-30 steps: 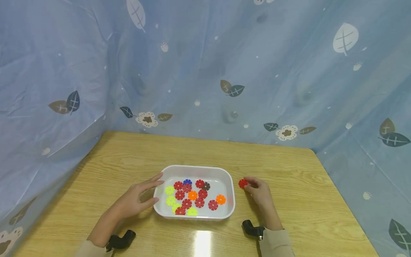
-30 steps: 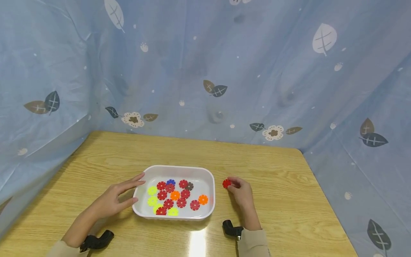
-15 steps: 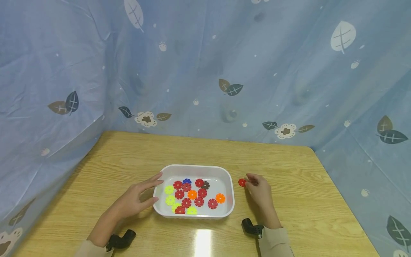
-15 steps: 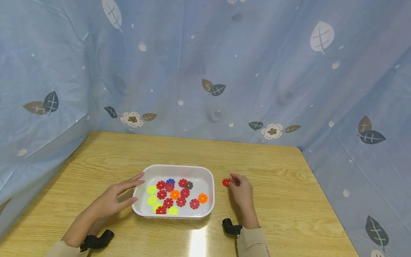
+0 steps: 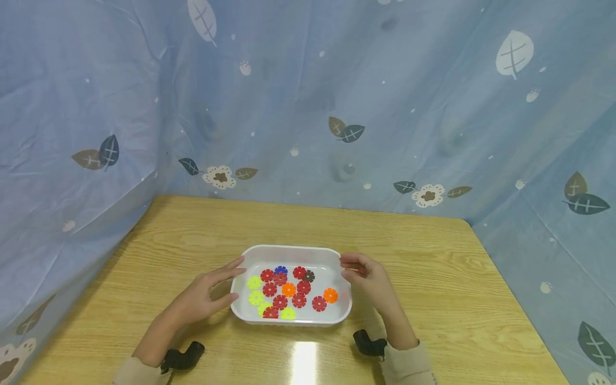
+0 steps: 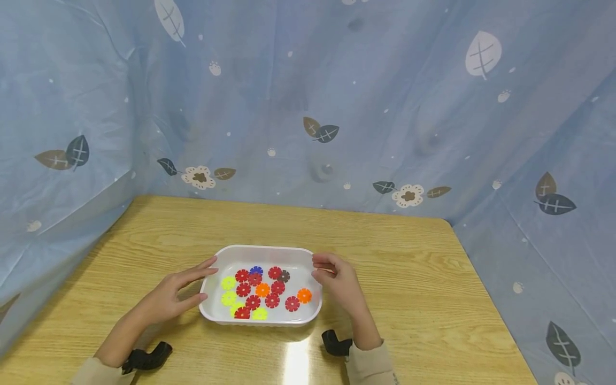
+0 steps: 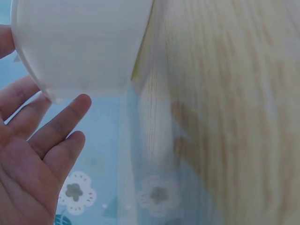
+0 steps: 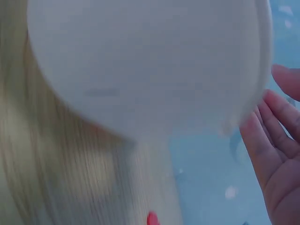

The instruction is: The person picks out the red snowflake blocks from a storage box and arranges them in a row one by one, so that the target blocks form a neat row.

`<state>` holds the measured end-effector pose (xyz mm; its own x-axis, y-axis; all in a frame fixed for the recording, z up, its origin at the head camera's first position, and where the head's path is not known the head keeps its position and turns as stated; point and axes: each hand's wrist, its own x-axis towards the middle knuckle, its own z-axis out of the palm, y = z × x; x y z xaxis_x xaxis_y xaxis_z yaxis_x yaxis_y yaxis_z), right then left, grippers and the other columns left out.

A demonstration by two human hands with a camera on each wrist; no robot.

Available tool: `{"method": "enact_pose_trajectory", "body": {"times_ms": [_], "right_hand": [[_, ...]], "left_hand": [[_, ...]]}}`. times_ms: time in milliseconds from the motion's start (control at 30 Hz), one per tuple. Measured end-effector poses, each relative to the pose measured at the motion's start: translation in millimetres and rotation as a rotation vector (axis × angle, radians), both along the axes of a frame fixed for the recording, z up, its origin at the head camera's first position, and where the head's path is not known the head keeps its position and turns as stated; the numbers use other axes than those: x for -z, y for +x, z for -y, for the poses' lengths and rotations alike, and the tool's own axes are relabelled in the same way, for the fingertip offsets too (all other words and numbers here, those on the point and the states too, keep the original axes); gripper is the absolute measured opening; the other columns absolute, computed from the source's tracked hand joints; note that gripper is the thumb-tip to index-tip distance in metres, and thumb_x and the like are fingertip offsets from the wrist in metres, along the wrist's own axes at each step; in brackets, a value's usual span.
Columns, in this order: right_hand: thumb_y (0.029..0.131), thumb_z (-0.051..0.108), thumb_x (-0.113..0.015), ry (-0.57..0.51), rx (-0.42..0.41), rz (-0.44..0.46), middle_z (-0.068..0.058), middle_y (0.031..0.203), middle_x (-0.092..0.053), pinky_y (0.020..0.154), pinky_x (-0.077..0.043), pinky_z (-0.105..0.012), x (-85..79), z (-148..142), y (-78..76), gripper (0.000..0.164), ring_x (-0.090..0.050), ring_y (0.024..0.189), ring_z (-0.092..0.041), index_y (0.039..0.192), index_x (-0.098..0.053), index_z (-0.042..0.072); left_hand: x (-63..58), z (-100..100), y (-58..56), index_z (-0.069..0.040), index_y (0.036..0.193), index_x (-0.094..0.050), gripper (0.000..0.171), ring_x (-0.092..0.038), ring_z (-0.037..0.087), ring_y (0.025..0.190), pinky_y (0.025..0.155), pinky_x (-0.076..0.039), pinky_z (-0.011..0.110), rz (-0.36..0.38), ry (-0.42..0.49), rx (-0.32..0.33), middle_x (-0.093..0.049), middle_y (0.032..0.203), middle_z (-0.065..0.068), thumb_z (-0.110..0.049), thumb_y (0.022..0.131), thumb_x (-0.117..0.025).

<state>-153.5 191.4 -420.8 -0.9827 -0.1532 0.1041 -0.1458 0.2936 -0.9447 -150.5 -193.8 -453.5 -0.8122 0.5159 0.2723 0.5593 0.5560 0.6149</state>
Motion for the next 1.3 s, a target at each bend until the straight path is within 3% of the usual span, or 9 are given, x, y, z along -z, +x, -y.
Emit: {"method": "enact_pose_trajectory", "body": {"times_ms": [233, 533, 733, 1033, 1300], "right_hand": [[0.087, 0.000, -0.064, -0.038, -0.123, 0.047, -0.029, 0.119, -0.058, 0.092, -0.051, -0.023, -1.4, 30, 1.1, 0.035, -0.055, 0.112, -0.043, 0.120, -0.057, -0.007], [0.086, -0.001, -0.064, 0.127, -0.239, 0.025, -0.024, 0.115, -0.062, 0.091, -0.053, -0.036, 1.0, 61, -9.9, 0.032, -0.060, 0.106, -0.038, 0.117, -0.059, -0.007], [0.085, 0.000, -0.065, 0.311, -0.258, 0.039, -0.013, 0.110, -0.066, 0.088, -0.055, -0.038, 0.3, 72, -16.4, 0.028, -0.063, 0.102, -0.028, 0.113, -0.064, -0.001], [0.081, -0.002, -0.068, 0.418, -0.249, 0.084, -0.009, 0.102, -0.067, 0.086, -0.053, -0.037, 13.7, 78, -22.4, 0.026, -0.060, 0.094, -0.021, 0.107, -0.067, 0.002], [0.078, -0.002, -0.071, 0.612, -0.276, 0.039, -0.002, 0.096, -0.064, 0.084, -0.052, -0.032, 19.5, 83, -24.3, 0.027, -0.055, 0.086, -0.014, 0.103, -0.069, 0.006]], "left_hand": [[-0.4, 0, -0.3, -0.012, 0.133, -0.055, 0.049, -0.041, 0.031, 0.133, 0.103, -0.039, 0.053, 0.011, -0.001, 0.001, -0.038, 0.150, 0.006, -0.023, 0.088, -0.068], [0.0, -1, 1.1, -0.012, 0.133, -0.055, 0.049, -0.041, 0.031, 0.133, 0.102, -0.040, 0.053, 0.015, -0.003, -0.007, -0.038, 0.151, 0.005, -0.022, 0.087, -0.069], [-1.9, -1, 0.9, -0.011, 0.133, -0.055, 0.049, -0.041, 0.031, 0.133, 0.103, -0.039, 0.053, 0.005, 0.000, -0.003, -0.038, 0.150, 0.006, -0.024, 0.088, -0.068], [-1.4, -1, 0.4, -0.011, 0.133, -0.055, 0.049, -0.041, 0.031, 0.133, 0.103, -0.039, 0.052, -0.003, -0.001, 0.004, -0.038, 0.150, 0.007, -0.024, 0.088, -0.068], [-2.0, 0, 0.5, -0.011, 0.133, -0.055, 0.048, -0.042, 0.030, 0.133, 0.103, -0.040, 0.051, 0.008, 0.003, 0.001, -0.038, 0.151, 0.005, -0.025, 0.088, -0.067]]}}
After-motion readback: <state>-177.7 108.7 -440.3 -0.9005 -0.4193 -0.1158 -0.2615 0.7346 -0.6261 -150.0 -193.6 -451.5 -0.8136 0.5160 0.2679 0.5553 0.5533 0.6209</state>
